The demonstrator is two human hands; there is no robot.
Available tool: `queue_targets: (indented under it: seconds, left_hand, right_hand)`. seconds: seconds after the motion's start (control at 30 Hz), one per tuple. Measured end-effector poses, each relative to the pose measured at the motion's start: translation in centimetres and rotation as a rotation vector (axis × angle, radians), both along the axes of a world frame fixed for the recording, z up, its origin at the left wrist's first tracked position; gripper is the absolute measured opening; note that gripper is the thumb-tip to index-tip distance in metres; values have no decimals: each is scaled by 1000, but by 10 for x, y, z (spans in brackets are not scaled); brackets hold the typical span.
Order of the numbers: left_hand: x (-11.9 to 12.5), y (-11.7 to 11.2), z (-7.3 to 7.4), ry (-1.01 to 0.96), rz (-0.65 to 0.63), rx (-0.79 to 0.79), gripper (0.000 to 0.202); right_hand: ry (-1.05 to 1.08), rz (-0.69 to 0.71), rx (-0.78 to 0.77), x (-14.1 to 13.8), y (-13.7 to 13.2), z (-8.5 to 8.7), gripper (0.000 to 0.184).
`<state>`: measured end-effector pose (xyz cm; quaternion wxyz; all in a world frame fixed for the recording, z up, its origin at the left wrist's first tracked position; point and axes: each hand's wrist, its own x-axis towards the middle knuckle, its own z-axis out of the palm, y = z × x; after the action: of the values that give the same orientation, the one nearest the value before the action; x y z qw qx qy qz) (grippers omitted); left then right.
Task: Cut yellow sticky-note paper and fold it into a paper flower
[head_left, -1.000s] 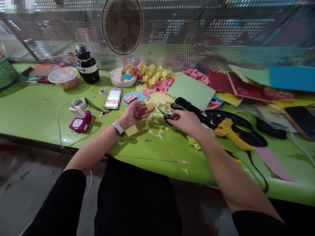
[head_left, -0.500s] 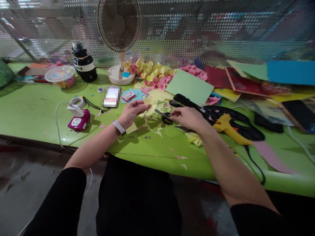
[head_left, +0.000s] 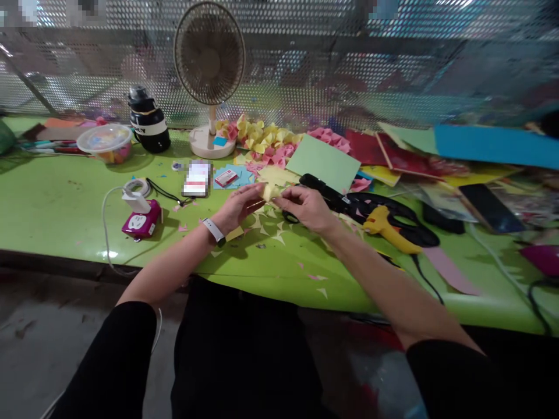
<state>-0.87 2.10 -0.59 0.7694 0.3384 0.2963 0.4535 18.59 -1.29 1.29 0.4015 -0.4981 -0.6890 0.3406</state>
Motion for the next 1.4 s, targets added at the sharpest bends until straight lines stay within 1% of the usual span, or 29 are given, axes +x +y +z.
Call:
queue_targets:
  seconds: [0.07,0.13,0.23,0.33,0.47,0.6,0.7,0.8,0.9,1.03,1.13,1.2,1.27,1.33,1.4]
  left_hand:
    - [-2,2,1,11,-4,-36,32]
    - [-5,3,2,24,-30,-58,39]
    - [-7,2,3,21,-61,-19,35]
    - [-8,2,2,9,-56,14,28]
    - [-8,4,0,34,-48,24,23]
    - [-7,4,0,98,-63,32,28]
    - [-7,1,3,167,-67,104,33]
    - [-7,-1,6,255,-30,175,35]
    - [-6,-1,6,329,-2,213,28]
    - [-6,0,8,365,15,256,25]
    - [-10,3,11,402,8,289,24]
    - [-12,7,13,416,74,307,23]
    - [-15,13,13,412,220,306,20]
    - [-17,20,12,400,356,281,18]
    - [-18,25,10,394,409,251,18]
  right_hand:
    - [-100,-40,124,-1,-2,7,48]
    - [-171,-74,215,-3,-3,10,49]
    - [-191,-97,244,-7,-3,8,49]
    - [-112,-125,194,-6,1,1,50]
    - [27,-75,29,-1,7,-8,50]
    - [116,-51,-38,2,8,-11,49]
    - [156,-50,-111,2,6,-10,52]
    - [204,-21,-171,1,2,-9,54]
    - [228,14,-162,-3,-2,-8,52]
    - [249,-23,-75,-9,-1,-10,52]
    - [229,-10,-76,-10,5,-11,50]
    - [195,9,-102,-9,10,-9,48]
    - [117,1,-103,-9,15,-7,44]
    - [-45,-44,-56,-13,21,-7,36]
    - [-263,-93,17,-23,27,-11,25]
